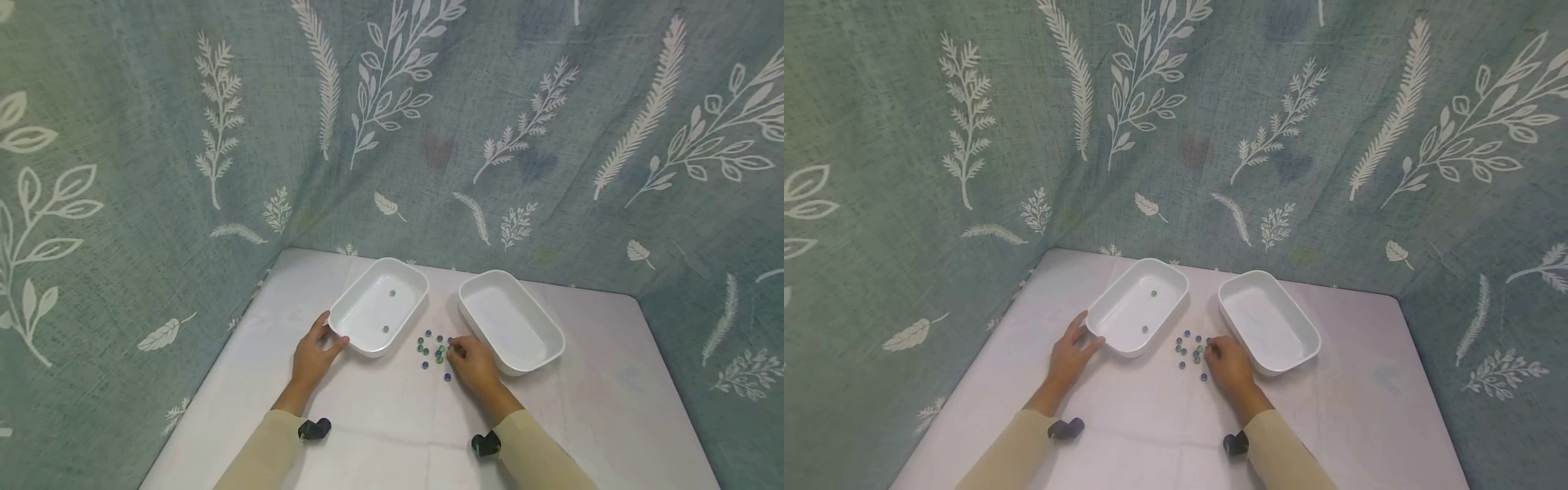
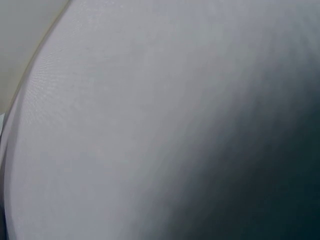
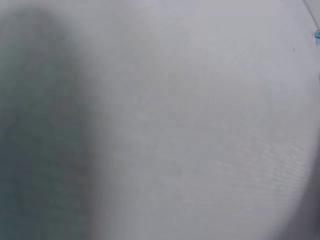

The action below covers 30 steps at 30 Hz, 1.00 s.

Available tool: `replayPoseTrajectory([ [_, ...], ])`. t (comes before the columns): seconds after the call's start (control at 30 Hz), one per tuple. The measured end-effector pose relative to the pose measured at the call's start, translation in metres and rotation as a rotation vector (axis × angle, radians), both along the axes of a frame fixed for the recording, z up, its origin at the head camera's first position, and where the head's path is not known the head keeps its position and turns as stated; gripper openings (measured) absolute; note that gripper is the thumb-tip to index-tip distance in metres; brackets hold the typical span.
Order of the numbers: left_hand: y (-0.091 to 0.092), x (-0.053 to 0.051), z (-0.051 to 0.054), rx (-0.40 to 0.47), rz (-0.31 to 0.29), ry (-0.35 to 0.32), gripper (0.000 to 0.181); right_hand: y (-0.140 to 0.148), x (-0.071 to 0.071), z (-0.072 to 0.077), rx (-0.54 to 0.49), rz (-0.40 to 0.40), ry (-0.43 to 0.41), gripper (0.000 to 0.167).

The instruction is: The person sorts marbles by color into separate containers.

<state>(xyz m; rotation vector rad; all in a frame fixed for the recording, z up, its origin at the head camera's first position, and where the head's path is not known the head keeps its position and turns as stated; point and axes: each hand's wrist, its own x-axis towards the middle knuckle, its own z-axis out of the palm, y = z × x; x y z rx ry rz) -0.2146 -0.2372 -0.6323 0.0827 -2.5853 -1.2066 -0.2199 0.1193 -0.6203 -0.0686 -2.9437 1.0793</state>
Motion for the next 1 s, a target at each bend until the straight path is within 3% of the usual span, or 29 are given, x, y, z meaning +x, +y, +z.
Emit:
replayPoseTrajectory([
  [0.53, -0.002, 0.000, -0.003, -0.011, 0.011, -0.006, 0.084, -0.012, -0.015, 0.012, -0.057, 0.038, -0.021, 0.025],
  [1.0, -0.001, 0.002, 0.002, -0.011, -0.001, 0.016, 0.083, -0.031, -0.027, 0.032, -0.074, 0.062, -0.013, 0.022],
])
